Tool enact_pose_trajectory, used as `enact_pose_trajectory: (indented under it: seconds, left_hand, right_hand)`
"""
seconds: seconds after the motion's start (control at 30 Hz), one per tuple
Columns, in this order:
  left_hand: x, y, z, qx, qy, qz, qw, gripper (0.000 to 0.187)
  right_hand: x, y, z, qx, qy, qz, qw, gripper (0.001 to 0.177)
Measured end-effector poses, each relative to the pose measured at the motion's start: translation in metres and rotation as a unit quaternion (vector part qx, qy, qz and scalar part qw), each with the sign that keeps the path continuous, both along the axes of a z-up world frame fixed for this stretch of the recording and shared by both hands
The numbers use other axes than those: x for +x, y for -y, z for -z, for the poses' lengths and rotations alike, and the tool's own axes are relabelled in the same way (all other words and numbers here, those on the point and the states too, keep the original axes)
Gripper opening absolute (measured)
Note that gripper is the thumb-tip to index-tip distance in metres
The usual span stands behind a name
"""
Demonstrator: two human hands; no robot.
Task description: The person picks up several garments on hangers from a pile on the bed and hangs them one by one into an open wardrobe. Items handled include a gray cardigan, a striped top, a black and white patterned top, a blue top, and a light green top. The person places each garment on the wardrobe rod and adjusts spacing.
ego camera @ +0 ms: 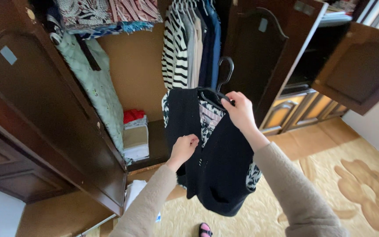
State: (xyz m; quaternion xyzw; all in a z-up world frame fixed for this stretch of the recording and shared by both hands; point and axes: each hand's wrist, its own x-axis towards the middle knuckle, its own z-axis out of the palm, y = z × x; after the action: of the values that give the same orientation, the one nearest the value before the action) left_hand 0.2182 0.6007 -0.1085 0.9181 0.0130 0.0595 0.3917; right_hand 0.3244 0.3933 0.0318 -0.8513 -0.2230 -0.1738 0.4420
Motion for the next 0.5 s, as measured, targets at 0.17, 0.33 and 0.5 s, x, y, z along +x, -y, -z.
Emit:
enact_pose_trajectory:
  seconds: [0.17,0.33,0.5]
  left_hand:
    - [0.026,-0.002,-0.045,-0.045,0.019,-0.048,0.998,0.02]
    - [0.067,-0.009,-0.059,-0.097,0.049,-0.073,0.991,0.022]
    - [0.104,-0.012,-0.057,-0.138,0.102,-0.086,0.981,0.022]
  right_hand:
    - [0.041,-0.03,0.016,0.044,-0.095,-0.018,0.994,0.01]
    - [0.097,-0.061,0.049,0.094,-0.168,-0.052,0.98,0.015]
    - [0.133,-0.092,0.055,0.154,-0.248,-0.088,0.952,0.007]
